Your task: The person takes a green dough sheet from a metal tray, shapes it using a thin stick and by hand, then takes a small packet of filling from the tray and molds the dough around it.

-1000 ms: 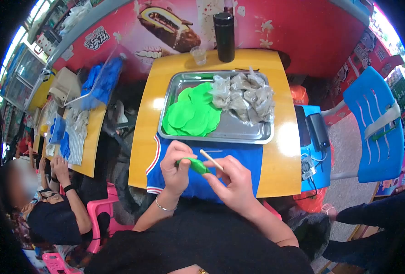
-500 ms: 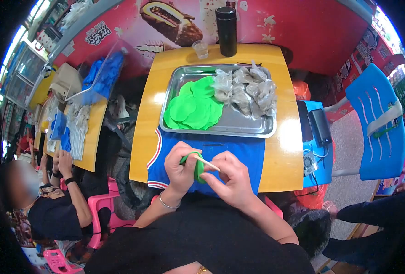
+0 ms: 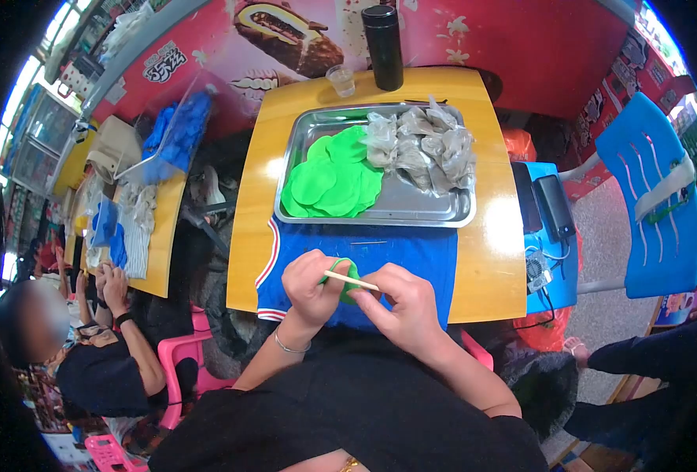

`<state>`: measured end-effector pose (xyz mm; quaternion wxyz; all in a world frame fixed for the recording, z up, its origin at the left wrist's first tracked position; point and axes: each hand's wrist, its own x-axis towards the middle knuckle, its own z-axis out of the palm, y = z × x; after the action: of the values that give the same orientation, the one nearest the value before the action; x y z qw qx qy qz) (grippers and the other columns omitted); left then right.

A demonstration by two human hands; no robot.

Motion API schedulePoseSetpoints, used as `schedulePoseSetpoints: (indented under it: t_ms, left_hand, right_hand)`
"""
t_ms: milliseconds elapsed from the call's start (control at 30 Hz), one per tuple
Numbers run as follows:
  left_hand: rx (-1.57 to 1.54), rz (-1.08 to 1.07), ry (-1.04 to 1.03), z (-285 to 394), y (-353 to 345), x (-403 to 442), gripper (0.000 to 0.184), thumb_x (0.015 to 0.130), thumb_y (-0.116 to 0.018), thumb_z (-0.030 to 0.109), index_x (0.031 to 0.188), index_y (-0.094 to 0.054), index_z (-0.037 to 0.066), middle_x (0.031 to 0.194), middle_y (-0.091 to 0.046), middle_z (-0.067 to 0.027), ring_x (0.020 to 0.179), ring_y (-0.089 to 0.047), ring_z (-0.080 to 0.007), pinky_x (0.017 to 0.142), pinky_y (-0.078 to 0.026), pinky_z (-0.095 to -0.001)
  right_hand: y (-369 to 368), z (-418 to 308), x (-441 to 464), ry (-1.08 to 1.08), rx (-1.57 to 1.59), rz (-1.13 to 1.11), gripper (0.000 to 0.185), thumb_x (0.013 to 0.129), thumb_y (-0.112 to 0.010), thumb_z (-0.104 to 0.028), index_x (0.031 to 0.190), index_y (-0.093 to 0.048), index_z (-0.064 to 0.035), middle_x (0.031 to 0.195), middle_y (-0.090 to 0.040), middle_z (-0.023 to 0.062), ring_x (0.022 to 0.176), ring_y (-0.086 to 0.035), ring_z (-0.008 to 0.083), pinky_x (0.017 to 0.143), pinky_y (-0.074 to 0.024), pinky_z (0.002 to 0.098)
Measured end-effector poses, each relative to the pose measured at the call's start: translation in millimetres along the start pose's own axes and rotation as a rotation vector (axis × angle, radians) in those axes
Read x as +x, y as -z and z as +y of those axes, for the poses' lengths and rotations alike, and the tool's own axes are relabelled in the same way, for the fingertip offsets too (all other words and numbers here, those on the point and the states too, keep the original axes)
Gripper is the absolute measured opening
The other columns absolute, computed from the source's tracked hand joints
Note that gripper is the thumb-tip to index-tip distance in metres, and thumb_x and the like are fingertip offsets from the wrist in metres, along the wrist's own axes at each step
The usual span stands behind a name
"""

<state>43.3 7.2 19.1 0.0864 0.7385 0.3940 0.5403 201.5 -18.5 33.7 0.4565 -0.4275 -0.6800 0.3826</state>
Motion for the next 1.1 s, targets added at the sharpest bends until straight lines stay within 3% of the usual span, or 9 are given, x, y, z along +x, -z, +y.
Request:
schedulePoseSetpoints:
  t_ms: [100, 233, 400, 500, 633, 833, 933, 1033, 1100]
  left_hand:
    - [-0.063, 0.011, -0.018, -2.8, -1.7, -1.8, 0.012, 0.072, -0.070, 0.012, 0.071, -0.062, 0.003, 0.053, -0.048, -0.0051, 0.044, -0.045, -0.0184, 0.040, -0.034, -0.0294]
    - [-0.119, -0.007, 0.024, 0.0, 1.0, -2.4, 0.016, 0.074, -0.070, 0.017, 0.074, -0.064, 0.003, 0.056, -0.051, -0.0054, 0.046, -0.047, -0.0185, 0.042, -0.035, -0.0294]
    - [-0.156, 0.024, 0.001, -1.1, -1.1, -6.4, 0.025, 0.083, -0.063, 0.026, 0.079, -0.064, 0.001, 0.069, -0.059, -0.0091, 0.057, -0.054, -0.0191, 0.050, -0.041, -0.0277]
    - [-0.156, 0.002, -0.006, -0.4, -0.5, -5.7, 0.028, 0.085, -0.061, 0.029, 0.085, -0.066, 0.001, 0.079, -0.062, -0.0112, 0.066, -0.058, -0.0199, 0.056, -0.046, -0.0273]
    - [-0.200, -0.021, 0.027, 3.0, -1.6, -5.7, 0.023, 0.077, -0.068, 0.016, 0.096, -0.067, 0.004, 0.088, -0.064, -0.0098, 0.075, -0.061, -0.0218, 0.063, -0.050, -0.0293]
    - [-0.261, -0.062, 0.063, 3.2, -3.5, -8.9, 0.025, 0.078, -0.066, 0.012, 0.101, -0.066, 0.002, 0.098, -0.064, -0.0125, 0.082, -0.064, -0.0248, 0.071, -0.052, -0.0291]
    - [-0.419, -0.124, 0.243, 11.1, -3.3, -9.2, 0.026, 0.086, -0.059, 0.023, 0.098, -0.066, 0.000, 0.096, -0.066, -0.0151, 0.086, -0.065, -0.0245, 0.073, -0.051, -0.0304]
    - [-0.394, -0.095, 0.222, 7.1, -5.4, -9.2, 0.026, 0.086, -0.059, 0.022, 0.098, -0.066, -0.001, 0.094, -0.067, -0.0157, 0.085, -0.065, -0.0251, 0.075, -0.051, -0.0314]
    - [-0.390, -0.078, 0.198, 3.8, -6.6, -9.7, 0.025, 0.086, -0.059, 0.021, 0.097, -0.066, -0.001, 0.094, -0.067, -0.0161, 0.086, -0.065, -0.0255, 0.075, -0.051, -0.0315]
  right_hand:
    - [0.7, -8.9, -0.4, -0.056, -0.113, -0.033, 0.008, 0.074, -0.068, -0.010, 0.080, -0.065, -0.0056, 0.064, -0.057, 0.0055, 0.053, -0.054, 0.0167, 0.047, -0.0393, 0.0287]
    - [2.4, 5.0, -2.7, 0.026, -0.112, 0.009, 0.012, 0.074, -0.069, -0.010, 0.086, -0.067, -0.0077, 0.062, -0.055, 0.0049, 0.052, -0.054, 0.0168, 0.047, -0.0391, 0.0285]
    - [3.0, 6.4, -2.2, 0.111, -0.256, 0.095, 0.014, 0.072, -0.069, -0.008, 0.087, -0.068, -0.0075, 0.059, -0.053, 0.0052, 0.051, -0.053, 0.0172, 0.046, -0.0386, 0.0272]
    - [3.1, 4.6, -4.3, 0.026, -0.172, 0.154, 0.015, 0.073, -0.069, -0.006, 0.088, -0.067, -0.0055, 0.061, -0.056, 0.0055, 0.052, -0.052, 0.0159, 0.047, -0.0380, 0.0259]
    - [4.3, 4.1, -3.8, -0.060, 0.073, 0.094, 0.016, 0.076, -0.066, -0.005, 0.093, -0.066, -0.0025, 0.064, -0.058, 0.0052, 0.053, -0.050, 0.0097, 0.047, -0.0367, 0.0247]
    - [6.9, 8.6, -4.9, -0.361, 0.606, 0.008, 0.010, 0.084, -0.062, -0.009, 0.090, -0.063, -0.0016, 0.065, -0.053, -0.0029, 0.056, -0.045, 0.0041, 0.048, -0.0336, 0.0210]
    - [10.4, 12.2, -5.2, -0.423, 0.938, -0.049, 0.010, 0.086, -0.060, -0.011, 0.092, -0.060, -0.0033, 0.064, -0.048, -0.0048, 0.056, -0.041, 0.0031, 0.049, -0.0314, 0.0187]
    - [14.4, 12.9, -6.5, -0.443, 1.269, -0.067, 0.010, 0.087, -0.059, -0.010, 0.094, -0.060, -0.0029, 0.064, -0.048, -0.0049, 0.055, -0.041, 0.0027, 0.048, -0.0308, 0.0182]
    - [16.7, 9.1, -4.2, -0.407, 0.995, -0.031, 0.012, 0.087, -0.058, -0.011, 0.096, -0.059, -0.0025, 0.064, -0.048, -0.0047, 0.054, -0.041, 0.0028, 0.047, -0.0308, 0.0181]
